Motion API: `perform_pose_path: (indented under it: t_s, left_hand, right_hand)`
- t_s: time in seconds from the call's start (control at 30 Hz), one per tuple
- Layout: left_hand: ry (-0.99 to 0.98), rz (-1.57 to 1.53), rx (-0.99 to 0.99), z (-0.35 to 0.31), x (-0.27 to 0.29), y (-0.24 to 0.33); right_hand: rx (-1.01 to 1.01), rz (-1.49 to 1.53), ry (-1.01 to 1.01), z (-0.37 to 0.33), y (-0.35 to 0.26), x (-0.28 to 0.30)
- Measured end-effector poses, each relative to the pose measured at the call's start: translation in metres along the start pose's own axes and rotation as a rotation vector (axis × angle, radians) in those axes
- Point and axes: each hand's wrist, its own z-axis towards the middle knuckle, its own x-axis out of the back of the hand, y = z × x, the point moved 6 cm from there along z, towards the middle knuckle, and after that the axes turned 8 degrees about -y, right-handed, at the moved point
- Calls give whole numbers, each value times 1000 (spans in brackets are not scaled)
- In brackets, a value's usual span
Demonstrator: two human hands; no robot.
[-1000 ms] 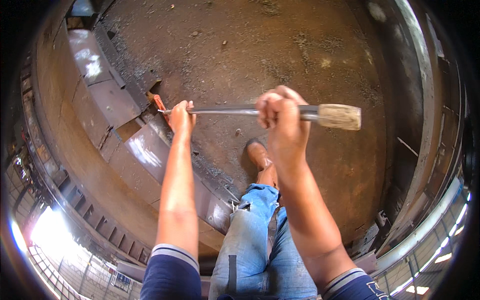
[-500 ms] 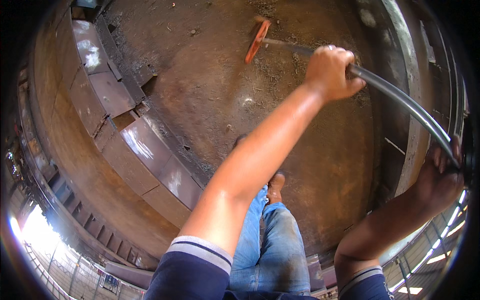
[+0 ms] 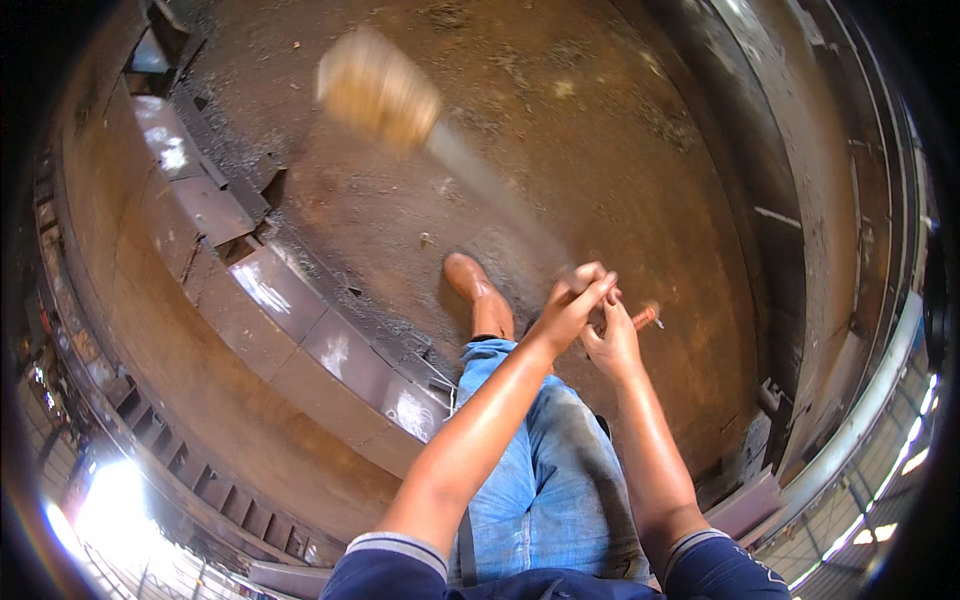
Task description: The person sweeps a large, curved metal floor using a long-handled broom. They move debris toward a central area and occasionally adjust their position to reach different sections.
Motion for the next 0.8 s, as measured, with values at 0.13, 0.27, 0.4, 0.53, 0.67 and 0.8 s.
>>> perform_pose_path:
  t_s: [0.13,0.27,0.4,0.53,0.67,0.8]
  left_hand:
    - [144,-3,-75,-78,8,-58]
    - [166,-147,-252,-115,5,-25]
    - [278,555,-515,-163,-69,84]
    - [56,938,-876,-190,-140,132]
    - [256,2062,-762,-285,-179,191]
    - [449,2271,-183,-238,-203,215]
  right_hand:
    - [-381,-259,-248,-83,161,-41]
    - [-463,-334,-264,-108,273,-85]
    - [-358,175,-79,9,133,-122]
    - [13,424,-36,135,5,-128]
    - [356,147,98,103,-121,-70]
    - [213,6,-26,9,-27,-33]
